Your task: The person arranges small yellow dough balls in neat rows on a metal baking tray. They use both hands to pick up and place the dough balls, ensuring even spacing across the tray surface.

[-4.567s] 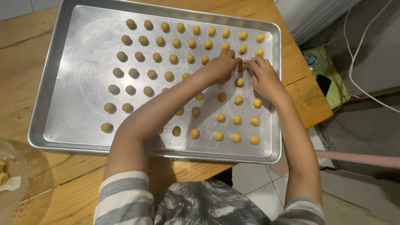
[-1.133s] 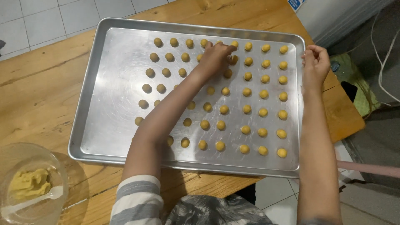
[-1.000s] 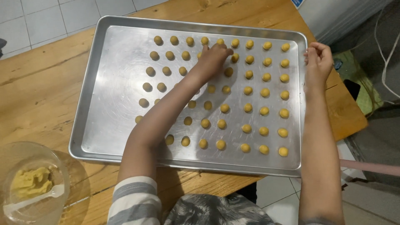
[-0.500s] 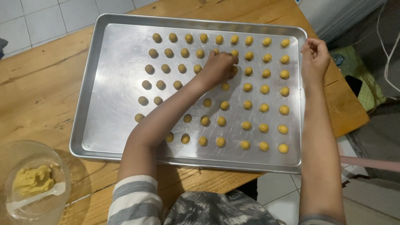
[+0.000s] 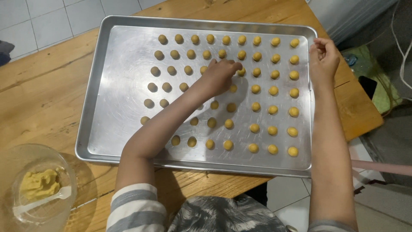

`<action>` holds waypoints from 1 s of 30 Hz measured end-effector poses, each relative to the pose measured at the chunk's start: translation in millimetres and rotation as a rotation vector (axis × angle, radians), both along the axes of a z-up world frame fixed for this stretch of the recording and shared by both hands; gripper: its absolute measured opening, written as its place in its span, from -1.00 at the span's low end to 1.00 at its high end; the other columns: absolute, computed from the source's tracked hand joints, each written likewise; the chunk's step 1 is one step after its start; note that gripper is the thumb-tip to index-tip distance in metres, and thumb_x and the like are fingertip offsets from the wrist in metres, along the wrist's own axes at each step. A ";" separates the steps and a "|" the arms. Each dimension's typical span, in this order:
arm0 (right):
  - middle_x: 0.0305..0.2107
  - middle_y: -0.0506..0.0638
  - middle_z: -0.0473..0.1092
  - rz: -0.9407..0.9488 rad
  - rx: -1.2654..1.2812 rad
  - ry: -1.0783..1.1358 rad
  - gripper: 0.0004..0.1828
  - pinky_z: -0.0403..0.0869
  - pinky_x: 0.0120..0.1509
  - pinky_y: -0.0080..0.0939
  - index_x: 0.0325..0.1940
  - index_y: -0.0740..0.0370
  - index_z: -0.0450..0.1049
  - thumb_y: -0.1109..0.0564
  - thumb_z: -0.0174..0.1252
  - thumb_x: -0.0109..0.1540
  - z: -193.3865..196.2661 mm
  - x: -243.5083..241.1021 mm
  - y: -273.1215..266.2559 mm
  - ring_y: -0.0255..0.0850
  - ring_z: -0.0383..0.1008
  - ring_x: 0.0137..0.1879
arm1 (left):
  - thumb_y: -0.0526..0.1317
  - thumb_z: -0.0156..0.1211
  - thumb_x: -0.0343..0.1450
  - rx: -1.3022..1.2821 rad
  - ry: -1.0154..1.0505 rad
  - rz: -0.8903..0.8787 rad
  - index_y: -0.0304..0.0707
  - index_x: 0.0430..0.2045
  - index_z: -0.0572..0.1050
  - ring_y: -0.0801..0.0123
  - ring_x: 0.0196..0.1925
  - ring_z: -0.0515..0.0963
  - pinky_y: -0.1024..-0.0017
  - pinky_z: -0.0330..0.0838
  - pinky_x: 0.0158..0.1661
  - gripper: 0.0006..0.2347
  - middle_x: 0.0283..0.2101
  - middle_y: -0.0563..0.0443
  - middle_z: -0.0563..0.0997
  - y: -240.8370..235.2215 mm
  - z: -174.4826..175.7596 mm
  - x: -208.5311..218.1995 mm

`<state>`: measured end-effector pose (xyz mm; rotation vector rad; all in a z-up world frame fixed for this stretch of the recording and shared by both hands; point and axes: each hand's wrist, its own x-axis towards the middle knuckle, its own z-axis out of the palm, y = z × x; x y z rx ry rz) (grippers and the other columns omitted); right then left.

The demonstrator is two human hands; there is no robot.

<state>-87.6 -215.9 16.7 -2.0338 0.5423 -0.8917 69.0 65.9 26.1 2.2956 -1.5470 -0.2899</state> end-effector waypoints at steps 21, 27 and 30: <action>-0.13 0.09 0.42 0.050 -0.194 -0.015 -0.84 0.43 -0.06 -0.30 0.08 0.35 0.51 0.34 0.07 0.43 -19.3 2.9 -15.7 -0.21 0.38 -0.09 | -0.30 0.11 0.36 -0.010 -0.116 -0.067 -0.13 -0.29 0.55 0.11 -0.23 0.52 0.15 0.16 -0.17 -0.87 -0.29 0.07 0.54 -11.6 -43.4 -16.4; -0.16 0.11 0.43 0.070 -0.293 -0.038 -0.86 0.44 -0.08 -0.24 0.05 0.37 0.51 0.36 0.07 0.44 -22.8 3.7 -17.6 -0.17 0.40 -0.12 | -0.31 0.14 0.37 -0.061 -0.048 -0.068 -0.18 -0.27 0.51 0.09 -0.22 0.54 0.15 0.15 -0.16 -0.89 -0.24 0.03 0.59 -7.0 -31.8 -20.2; -0.17 0.09 0.41 0.070 -0.289 -0.028 -0.86 0.43 -0.08 -0.24 0.04 0.34 0.50 0.37 0.08 0.43 -24.5 3.6 -18.1 -0.18 0.38 -0.12 | -0.26 0.21 0.35 -0.009 -0.031 -0.054 -0.08 -0.01 0.40 0.10 -0.13 0.53 0.16 0.17 -0.11 -0.69 -0.15 -0.04 0.58 -3.0 -27.5 -21.2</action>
